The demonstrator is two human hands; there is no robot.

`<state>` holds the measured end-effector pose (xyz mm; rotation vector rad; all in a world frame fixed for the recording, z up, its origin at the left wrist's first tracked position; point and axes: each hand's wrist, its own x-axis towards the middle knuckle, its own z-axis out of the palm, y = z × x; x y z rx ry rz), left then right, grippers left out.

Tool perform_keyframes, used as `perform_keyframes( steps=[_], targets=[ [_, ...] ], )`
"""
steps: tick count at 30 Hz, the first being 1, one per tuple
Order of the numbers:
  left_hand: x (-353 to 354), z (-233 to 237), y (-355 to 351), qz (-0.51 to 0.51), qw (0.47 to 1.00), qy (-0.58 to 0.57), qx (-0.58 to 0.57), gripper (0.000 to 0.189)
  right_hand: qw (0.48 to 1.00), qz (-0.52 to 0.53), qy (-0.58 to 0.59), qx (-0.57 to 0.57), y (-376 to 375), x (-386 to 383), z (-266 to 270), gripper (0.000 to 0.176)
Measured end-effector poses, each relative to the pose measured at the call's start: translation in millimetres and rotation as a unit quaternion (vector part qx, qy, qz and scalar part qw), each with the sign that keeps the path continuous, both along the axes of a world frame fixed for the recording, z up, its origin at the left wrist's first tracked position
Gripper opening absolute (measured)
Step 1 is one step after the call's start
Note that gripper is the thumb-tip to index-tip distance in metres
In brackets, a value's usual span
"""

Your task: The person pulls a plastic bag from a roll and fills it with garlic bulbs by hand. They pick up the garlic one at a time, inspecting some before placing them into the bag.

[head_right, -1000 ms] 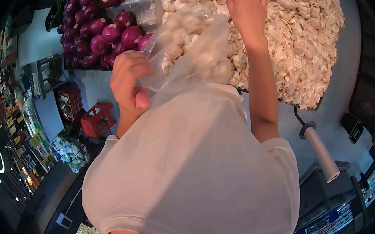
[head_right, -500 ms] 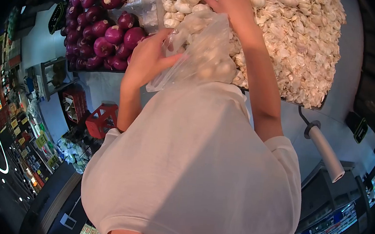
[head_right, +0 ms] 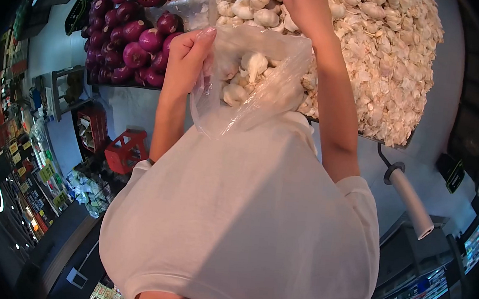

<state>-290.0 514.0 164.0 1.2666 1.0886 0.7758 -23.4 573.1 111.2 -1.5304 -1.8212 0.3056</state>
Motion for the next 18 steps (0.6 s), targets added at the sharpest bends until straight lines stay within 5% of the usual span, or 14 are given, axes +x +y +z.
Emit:
perform_keyframes(
  steps=[1,4,6,8,10,14,18],
  targets=[
    [1,3,-1,0.005,1.000,-0.010,-0.008,0.049,1.000,-0.001,-0.002,0.002,-1,-1,4,0.052],
    [1,17,-1,0.028,0.999,-0.023,-0.028,0.052,0.961,-0.074,0.237,-0.122,-17,-7,38,0.045],
    [3,25,1,0.034,0.999,-0.025,-0.025,0.053,0.885,-0.045,0.462,-0.044,-39,-17,67,0.042],
    [7,30,2,0.025,0.999,-0.026,-0.008,0.052,0.874,0.026,0.484,-0.005,-69,-18,92,0.044],
    [10,26,3,0.013,0.999,-0.034,-0.004,0.052,0.840,0.079,0.531,-0.085,-103,-39,128,0.035],
    [11,28,4,0.008,0.999,-0.051,-0.006,0.050,0.891,0.239,0.343,-0.178,-141,-63,121,0.045],
    [9,39,-2,0.014,0.998,-0.060,-0.019,0.051,0.868,0.198,0.340,-0.303,-145,-93,96,0.043]
  ],
)
